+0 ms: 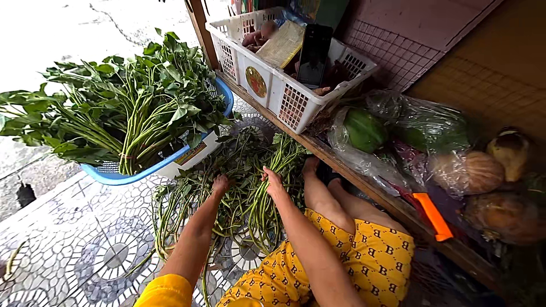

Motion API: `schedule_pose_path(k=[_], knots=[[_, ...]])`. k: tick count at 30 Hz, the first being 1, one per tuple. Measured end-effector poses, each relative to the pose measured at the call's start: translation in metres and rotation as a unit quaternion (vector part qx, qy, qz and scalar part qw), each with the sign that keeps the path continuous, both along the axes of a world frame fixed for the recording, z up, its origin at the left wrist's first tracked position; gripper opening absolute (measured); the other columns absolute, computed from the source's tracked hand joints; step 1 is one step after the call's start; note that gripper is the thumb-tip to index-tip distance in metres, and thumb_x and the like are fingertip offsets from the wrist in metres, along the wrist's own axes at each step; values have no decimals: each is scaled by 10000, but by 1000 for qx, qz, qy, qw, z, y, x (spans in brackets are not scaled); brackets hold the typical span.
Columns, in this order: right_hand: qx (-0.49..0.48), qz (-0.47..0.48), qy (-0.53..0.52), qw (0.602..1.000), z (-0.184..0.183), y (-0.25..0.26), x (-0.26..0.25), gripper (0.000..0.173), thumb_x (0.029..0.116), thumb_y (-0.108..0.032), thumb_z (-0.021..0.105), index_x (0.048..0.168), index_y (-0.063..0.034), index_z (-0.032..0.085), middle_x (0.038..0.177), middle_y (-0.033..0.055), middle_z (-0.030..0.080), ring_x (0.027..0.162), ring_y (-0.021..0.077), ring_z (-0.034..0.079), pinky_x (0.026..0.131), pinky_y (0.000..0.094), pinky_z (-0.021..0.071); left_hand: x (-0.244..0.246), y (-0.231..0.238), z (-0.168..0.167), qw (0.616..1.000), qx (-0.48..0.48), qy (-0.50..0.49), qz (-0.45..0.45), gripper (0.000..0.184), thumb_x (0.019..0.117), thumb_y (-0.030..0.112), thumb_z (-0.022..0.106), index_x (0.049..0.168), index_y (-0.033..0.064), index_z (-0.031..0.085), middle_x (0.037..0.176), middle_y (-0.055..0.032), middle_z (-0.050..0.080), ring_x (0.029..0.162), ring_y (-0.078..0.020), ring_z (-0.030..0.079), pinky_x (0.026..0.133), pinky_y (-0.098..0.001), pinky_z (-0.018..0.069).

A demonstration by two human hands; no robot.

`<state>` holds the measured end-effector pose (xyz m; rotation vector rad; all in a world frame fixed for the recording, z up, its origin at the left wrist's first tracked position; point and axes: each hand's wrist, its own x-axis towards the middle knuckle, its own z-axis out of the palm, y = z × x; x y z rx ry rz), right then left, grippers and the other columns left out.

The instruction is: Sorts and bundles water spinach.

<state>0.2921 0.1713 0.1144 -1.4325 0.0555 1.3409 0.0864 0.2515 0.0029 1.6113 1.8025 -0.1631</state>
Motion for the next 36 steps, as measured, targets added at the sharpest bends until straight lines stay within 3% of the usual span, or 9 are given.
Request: schedule_pose_path(k=[5,10,13,15,19,23,26,31,36], knots=[[1,2,-8,1000,2,0,1,128,994,-73,661,1023,17,573,710,40,507,519,93,494,502,207,474,18,-1,35,998,18,49,22,437,1008,130,562,1392,-78,536,1550,-312,383,1390,-468,453,1105,-578,425],[-4,-4,-17,1000,-7,3,-3,157,979,-72,682,1032,30,574,725,52,516,529,103,504,511,214,484,-3,-28,68,961,222,-154,56,354,1068,111,481,1370,-46,577,1339,-295,598,1232,-424,603,1081,-557,445],[-6,5,-18,1000,-13,4,-4,210,974,-84,697,1082,42,568,760,65,523,550,111,519,527,224,498,-11,-75,67,932,199,-284,108,352,1092,199,463,1365,35,613,1147,-142,707,969,-188,672,891,-377,525],[-7,11,-19,1000,-13,4,-6,258,985,-102,692,1141,52,556,796,78,521,570,119,522,544,232,499,-13,-101,56,940,141,-275,143,333,1103,209,432,1297,17,622,960,-76,653,723,-124,581,659,-293,489],[-22,21,-25,999,-10,-2,-6,308,999,-161,687,1197,25,543,856,76,524,626,139,522,584,269,496,-37,-117,49,984,8,-91,155,345,1071,131,451,1349,-44,560,1276,-263,638,1208,-385,617,1048,-546,458],[-26,38,-37,998,-8,-6,-2,315,983,-166,705,1212,0,565,865,59,555,638,119,543,595,259,511,-44,-121,57,948,25,-236,210,426,1099,258,468,1441,8,515,1184,-181,671,1006,-227,642,912,-408,505],[-16,55,-30,998,-17,-3,-4,287,974,-123,706,1194,8,578,860,67,579,634,120,553,592,260,513,-33,-120,78,944,48,-252,209,383,1092,334,497,1173,15,694,894,-55,649,744,-102,560,740,-310,475],[-12,65,-22,998,-15,-2,-4,270,981,-139,699,1176,-1,573,829,56,599,616,111,570,583,252,521,-14,-124,149,922,291,-219,130,294,1081,161,476,1254,15,664,1039,-157,724,956,-251,692,910,-474,523],[-5,58,-27,998,-20,1,-7,262,978,-93,693,1179,40,591,835,85,583,613,125,555,571,257,514,-24,-125,70,984,83,-118,106,377,1087,191,446,1405,47,589,1288,-228,655,1215,-387,619,1045,-598,443]])
